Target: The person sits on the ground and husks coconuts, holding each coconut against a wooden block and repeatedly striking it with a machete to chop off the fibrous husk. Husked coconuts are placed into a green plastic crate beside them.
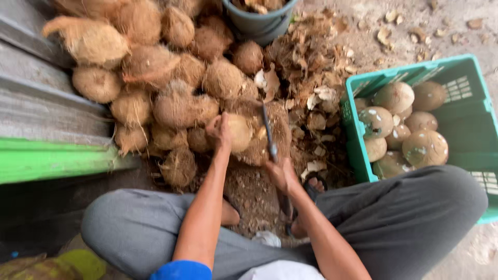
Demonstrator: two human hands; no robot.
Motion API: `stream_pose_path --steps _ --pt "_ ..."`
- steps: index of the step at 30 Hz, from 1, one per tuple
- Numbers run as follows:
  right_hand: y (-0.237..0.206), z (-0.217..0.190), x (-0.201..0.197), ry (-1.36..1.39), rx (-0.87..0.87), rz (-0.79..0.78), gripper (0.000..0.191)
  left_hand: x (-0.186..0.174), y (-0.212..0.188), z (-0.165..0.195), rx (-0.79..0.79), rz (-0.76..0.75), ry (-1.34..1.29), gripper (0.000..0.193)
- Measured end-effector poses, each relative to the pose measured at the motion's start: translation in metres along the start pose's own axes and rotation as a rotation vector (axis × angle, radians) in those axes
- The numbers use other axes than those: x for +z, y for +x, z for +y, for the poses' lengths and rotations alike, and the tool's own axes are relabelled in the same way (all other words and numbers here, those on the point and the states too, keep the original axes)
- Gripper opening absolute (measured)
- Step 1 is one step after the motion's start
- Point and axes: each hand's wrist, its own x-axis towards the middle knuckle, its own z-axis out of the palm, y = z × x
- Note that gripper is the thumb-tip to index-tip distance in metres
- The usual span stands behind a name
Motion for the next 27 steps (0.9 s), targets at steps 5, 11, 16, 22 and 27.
stream_pose_path --steps 5,11,16,22,27 --pt "0.017 -0.028 -0.043 -0.347 -0.103 0.227 0.038 -0.014 0.014 -0.004 -0.021 -0.094 0.036 0.059" --pt "0.023 -0.023 -0.039 -0.603 -0.128 0.344 0.035 -0.016 0.011 -0.004 0.089 -0.197 0.043 0.058" --pt "0.017 -0.032 -0.028 -0.967 -0.424 0.381 0.078 -0.016 0.007 -0.010 0.201 -0.208 0.004 0.069" --pt "0.031 -0.052 0.005 -0.791 -0.647 0.205 0.079 -0.026 0.011 -0.024 0.305 -0.390 -0.092 0.074" --pt "0.044 -0.056 0.000 -0.625 -0.294 -0.016 0.060 -0.028 0.016 -0.028 0.476 -0.443 -0.281 0.070"
